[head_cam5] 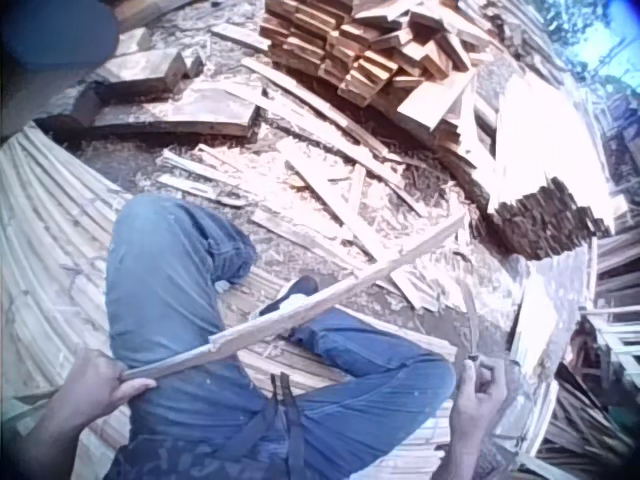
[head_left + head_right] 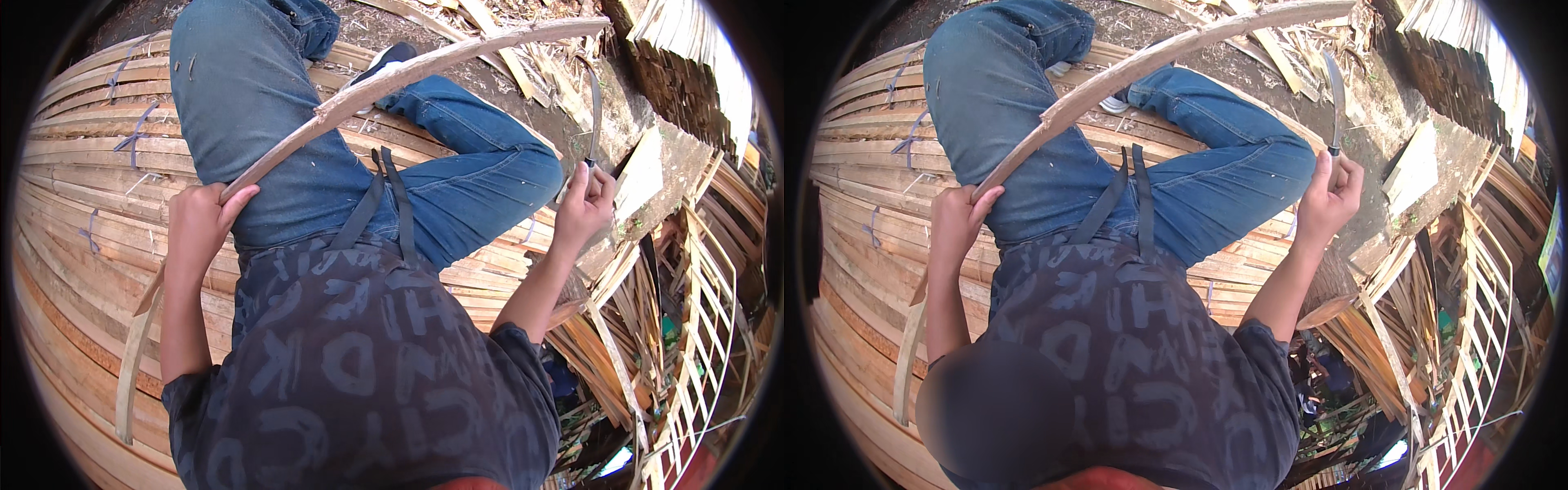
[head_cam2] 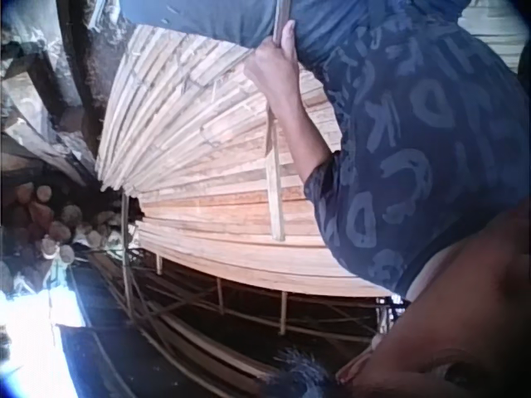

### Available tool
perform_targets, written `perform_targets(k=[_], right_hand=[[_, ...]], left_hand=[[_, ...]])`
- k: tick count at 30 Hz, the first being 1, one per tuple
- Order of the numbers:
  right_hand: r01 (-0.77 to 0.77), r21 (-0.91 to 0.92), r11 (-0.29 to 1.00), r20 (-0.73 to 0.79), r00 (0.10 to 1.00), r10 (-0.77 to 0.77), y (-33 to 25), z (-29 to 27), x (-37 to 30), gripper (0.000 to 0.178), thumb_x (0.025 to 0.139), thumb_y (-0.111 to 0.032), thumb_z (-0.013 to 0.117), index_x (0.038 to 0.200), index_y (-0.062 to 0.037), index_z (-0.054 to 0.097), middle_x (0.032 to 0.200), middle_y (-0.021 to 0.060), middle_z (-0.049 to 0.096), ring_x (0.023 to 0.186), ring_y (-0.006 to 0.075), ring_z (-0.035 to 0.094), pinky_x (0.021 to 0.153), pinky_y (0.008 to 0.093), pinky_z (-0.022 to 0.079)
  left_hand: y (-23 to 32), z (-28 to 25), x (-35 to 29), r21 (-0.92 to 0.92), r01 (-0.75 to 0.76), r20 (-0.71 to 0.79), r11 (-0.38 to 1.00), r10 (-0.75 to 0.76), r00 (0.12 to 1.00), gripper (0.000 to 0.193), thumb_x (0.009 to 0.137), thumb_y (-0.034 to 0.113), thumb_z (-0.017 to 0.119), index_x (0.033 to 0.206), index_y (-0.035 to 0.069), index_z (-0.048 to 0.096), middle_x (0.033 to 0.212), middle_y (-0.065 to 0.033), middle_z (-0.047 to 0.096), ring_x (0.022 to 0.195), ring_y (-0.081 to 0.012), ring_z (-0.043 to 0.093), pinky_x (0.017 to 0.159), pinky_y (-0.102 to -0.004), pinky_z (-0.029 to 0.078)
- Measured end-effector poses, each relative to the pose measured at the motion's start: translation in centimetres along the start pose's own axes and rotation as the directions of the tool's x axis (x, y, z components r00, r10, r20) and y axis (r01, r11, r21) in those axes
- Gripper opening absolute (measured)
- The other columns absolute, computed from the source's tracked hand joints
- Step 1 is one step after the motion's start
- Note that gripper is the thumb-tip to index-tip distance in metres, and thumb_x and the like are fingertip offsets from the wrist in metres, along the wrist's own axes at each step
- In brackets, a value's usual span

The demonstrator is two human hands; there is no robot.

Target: The person sits on the ground and uses a curved knife to shave a long bamboo strip held against their leg. They repeatedly scrape the surface of the strip to smooth it and remove the outer layer, working along its length.

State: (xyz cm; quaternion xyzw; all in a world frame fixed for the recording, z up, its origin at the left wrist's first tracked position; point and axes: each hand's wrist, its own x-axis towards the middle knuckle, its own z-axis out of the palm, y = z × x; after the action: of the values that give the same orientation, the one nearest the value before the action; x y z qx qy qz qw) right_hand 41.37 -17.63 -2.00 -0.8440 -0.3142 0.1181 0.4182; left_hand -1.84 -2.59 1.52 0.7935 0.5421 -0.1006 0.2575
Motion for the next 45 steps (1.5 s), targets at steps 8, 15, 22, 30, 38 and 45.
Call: perform_targets(k=[8, 15, 22, 30, 38, 45], right_hand=[[0.205, -0.137, 0.969, 0.266, 0.950, -0.163, -3.8, 7.2, -0.8, 0.022, 0.080, -0.016, 0.076, 0.092, -0.0028, 0.063, 0.072, 0.0161, 0.066, 0.060, 0.0251, 0.066, 0.058, 0.0289, 0.050], [0.331, -0.124, 0.936, 0.259, 0.921, -0.291, -5.0, 7.6, -2.0, 0.024, 0.080, -0.017, 0.077, 0.091, -0.0032, 0.061, 0.072, 0.0135, 0.065, 0.058, 0.0236, 0.064, 0.057, 0.0318, 0.050], [0.180, -0.151, 0.972, 0.371, 0.922, -0.113, -3.5, 6.9, 0.8, 0.021, 0.082, -0.015, 0.075, 0.091, -0.0038, 0.060, 0.064, 0.0140, 0.062, 0.052, 0.0252, 0.060, 0.052, 0.0315, 0.047], [0.361, -0.131, 0.923, 0.284, 0.906, -0.314, -5.4, 8.8, -2.5, 0.022, 0.081, -0.017, 0.076, 0.086, -0.0037, 0.059, 0.066, 0.0146, 0.063, 0.056, 0.0266, 0.063, 0.054, 0.0326, 0.049], [0.364, -0.165, 0.917, 0.339, 0.894, -0.294, -5.8, 9.0, -3.4, 0.022, 0.082, -0.018, 0.075, 0.094, -0.0036, 0.063, 0.068, 0.0151, 0.063, 0.060, 0.0299, 0.065, 0.056, 0.0342, 0.050], [0.282, -0.442, 0.852, 0.259, 0.949, -0.179, -1.5, 5.5, 2.4, 0.026, 0.087, -0.021, 0.069, 0.106, -0.0052, 0.065, 0.077, 0.0162, 0.069, 0.071, 0.0319, 0.069, 0.062, 0.0351, 0.052]], left_hand=[[0.7, -0.2, 0.1, 0.050, -0.009, 0.022, 0.999, 0.008, 1.000, 0.054, 0.085, 0.046, 0.066, 0.059, -0.001, 0.061, 0.048, -0.0182, 0.051, 0.044, -0.0351, 0.053, 0.046, -0.0402, 0.041], [1.0, -0.2, 0.4, 0.075, -0.052, -0.021, 0.996, 0.054, 0.998, 0.054, 0.084, 0.046, 0.066, 0.058, -0.001, 0.061, 0.048, -0.0180, 0.051, 0.044, -0.0349, 0.053, 0.045, -0.0398, 0.041], [0.4, 0.3, 0.0, 0.091, -0.062, -0.043, 0.994, 0.066, 0.997, 0.054, 0.083, 0.047, 0.067, 0.057, 0.000, 0.059, 0.047, -0.0169, 0.051, 0.043, -0.0336, 0.052, 0.044, -0.0393, 0.041], [0.3, 0.5, -0.1, 0.123, -0.074, -0.072, 0.990, 0.084, 0.994, 0.054, 0.083, 0.048, 0.067, 0.057, 0.001, 0.059, 0.046, -0.0158, 0.050, 0.042, -0.0318, 0.052, 0.043, -0.0387, 0.041], [0.6, 0.5, 0.3, 0.111, -0.080, -0.064, 0.991, 0.087, 0.994, 0.051, 0.084, 0.043, 0.068, 0.057, 0.001, 0.057, 0.048, -0.0156, 0.050, 0.043, -0.0327, 0.050, 0.044, -0.0394, 0.037], [1.3, 0.2, 0.1, 0.158, -0.089, -0.081, 0.983, 0.102, 0.991, 0.053, 0.081, 0.046, 0.069, 0.054, 0.003, 0.056, 0.046, -0.0150, 0.049, 0.042, -0.0310, 0.051, 0.044, -0.0387, 0.040]])
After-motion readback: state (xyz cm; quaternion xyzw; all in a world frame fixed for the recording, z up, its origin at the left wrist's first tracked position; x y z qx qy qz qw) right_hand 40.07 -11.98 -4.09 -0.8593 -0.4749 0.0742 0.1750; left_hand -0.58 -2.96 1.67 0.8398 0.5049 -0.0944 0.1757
